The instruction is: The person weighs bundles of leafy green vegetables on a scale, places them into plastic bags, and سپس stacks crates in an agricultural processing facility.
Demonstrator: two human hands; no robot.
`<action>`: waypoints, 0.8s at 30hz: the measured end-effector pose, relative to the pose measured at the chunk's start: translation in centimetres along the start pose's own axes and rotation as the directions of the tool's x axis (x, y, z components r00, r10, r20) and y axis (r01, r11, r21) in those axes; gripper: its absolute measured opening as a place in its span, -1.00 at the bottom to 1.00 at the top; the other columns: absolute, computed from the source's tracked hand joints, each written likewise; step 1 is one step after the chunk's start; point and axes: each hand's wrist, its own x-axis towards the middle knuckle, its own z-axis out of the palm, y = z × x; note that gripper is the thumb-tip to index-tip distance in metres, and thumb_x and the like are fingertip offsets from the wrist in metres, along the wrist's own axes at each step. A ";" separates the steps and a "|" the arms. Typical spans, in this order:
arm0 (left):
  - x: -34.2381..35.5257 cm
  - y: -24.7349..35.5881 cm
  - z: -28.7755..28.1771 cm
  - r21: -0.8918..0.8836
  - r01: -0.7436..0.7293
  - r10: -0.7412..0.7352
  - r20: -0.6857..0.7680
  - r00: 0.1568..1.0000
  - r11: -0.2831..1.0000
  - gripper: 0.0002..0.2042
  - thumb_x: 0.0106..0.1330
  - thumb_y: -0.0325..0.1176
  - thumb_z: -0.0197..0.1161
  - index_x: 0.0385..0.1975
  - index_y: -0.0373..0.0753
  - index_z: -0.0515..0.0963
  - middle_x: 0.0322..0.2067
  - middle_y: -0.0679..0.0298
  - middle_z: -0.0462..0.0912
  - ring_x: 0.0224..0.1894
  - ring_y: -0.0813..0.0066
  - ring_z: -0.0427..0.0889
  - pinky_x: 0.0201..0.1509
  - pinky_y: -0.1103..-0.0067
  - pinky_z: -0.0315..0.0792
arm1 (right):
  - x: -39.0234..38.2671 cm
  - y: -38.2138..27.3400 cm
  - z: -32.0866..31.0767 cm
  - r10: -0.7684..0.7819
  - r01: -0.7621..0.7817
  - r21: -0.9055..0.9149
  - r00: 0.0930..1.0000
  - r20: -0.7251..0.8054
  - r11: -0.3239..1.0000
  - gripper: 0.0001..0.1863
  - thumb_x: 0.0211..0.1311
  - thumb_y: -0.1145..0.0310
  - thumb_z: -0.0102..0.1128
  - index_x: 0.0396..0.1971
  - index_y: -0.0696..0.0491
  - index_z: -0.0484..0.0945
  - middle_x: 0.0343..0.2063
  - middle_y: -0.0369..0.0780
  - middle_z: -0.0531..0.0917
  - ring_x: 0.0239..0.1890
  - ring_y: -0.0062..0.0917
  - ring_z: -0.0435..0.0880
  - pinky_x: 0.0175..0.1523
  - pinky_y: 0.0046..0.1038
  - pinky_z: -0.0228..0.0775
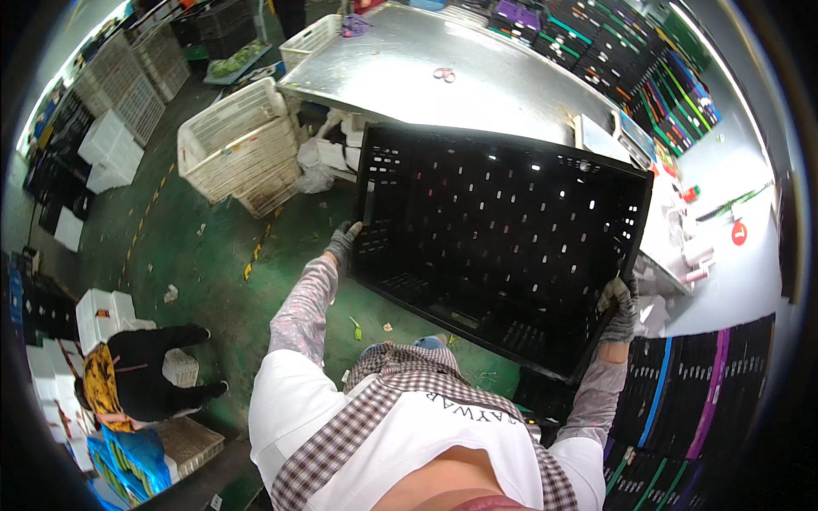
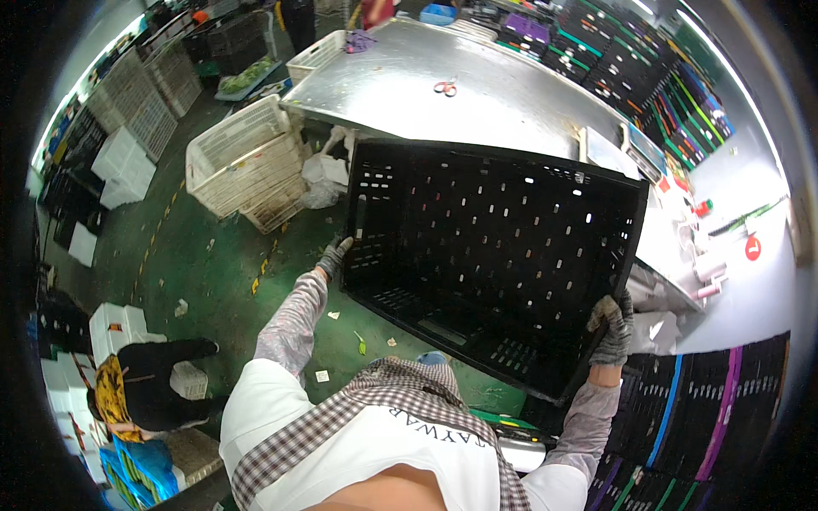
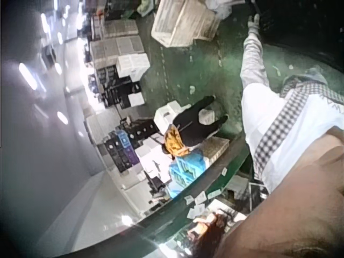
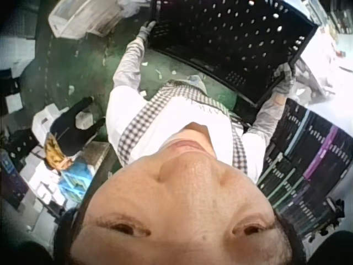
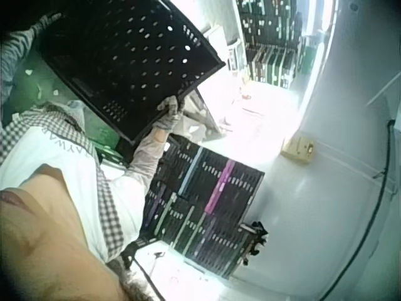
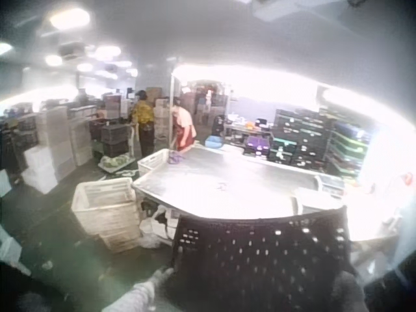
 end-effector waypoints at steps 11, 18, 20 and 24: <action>5.0 20.0 13.0 0.827 -0.264 0.327 0.104 0.939 0.496 -0.53 0.07 0.10 0.02 -0.22 -0.18 0.47 -0.41 0.07 0.54 -0.34 0.19 0.50 -0.26 0.40 0.32 | 9.8 5.2 -17.8 0.393 -0.334 0.291 0.903 -0.175 0.897 -0.78 0.04 0.13 0.09 -0.29 -0.20 0.40 -0.75 -0.46 0.30 -0.80 -0.74 0.19 -0.73 -0.65 0.03; 14.4 21.9 12.1 0.799 -0.312 0.461 0.049 0.886 0.513 -0.63 0.13 -0.13 0.08 -0.21 -0.30 0.44 -0.40 0.19 0.53 -0.37 0.44 0.45 -0.24 0.56 0.32 | 23.4 8.0 -17.5 0.398 -0.366 0.213 0.908 -0.132 0.906 -0.79 0.07 0.12 0.05 -0.34 -0.15 0.34 -0.67 -0.44 0.38 -0.74 -0.76 0.27 -0.67 -0.69 0.17; 15.4 23.1 13.5 0.798 -0.276 0.401 0.046 0.915 0.536 -0.61 0.11 -0.11 0.08 -0.20 -0.30 0.43 -0.34 0.14 0.53 -0.31 0.40 0.47 -0.19 0.54 0.32 | 26.6 8.4 -17.5 0.469 -0.446 0.152 0.863 -0.187 0.882 -0.77 0.09 0.10 0.01 -0.33 -0.12 0.31 -0.67 -0.41 0.43 -0.76 -0.72 0.30 -0.69 -0.64 0.23; 17.3 25.5 13.2 0.807 -0.153 0.299 -0.030 0.954 0.570 -0.50 0.06 -0.03 0.09 -0.16 -0.35 0.40 -0.24 0.06 0.50 -0.19 0.27 0.46 -0.09 0.50 0.28 | 32.7 10.3 -16.1 0.499 -0.476 0.165 0.851 -0.161 0.864 -0.77 0.13 0.12 -0.08 -0.33 -0.05 0.34 -0.60 -0.31 0.52 -0.74 -0.70 0.38 -0.67 -0.65 0.27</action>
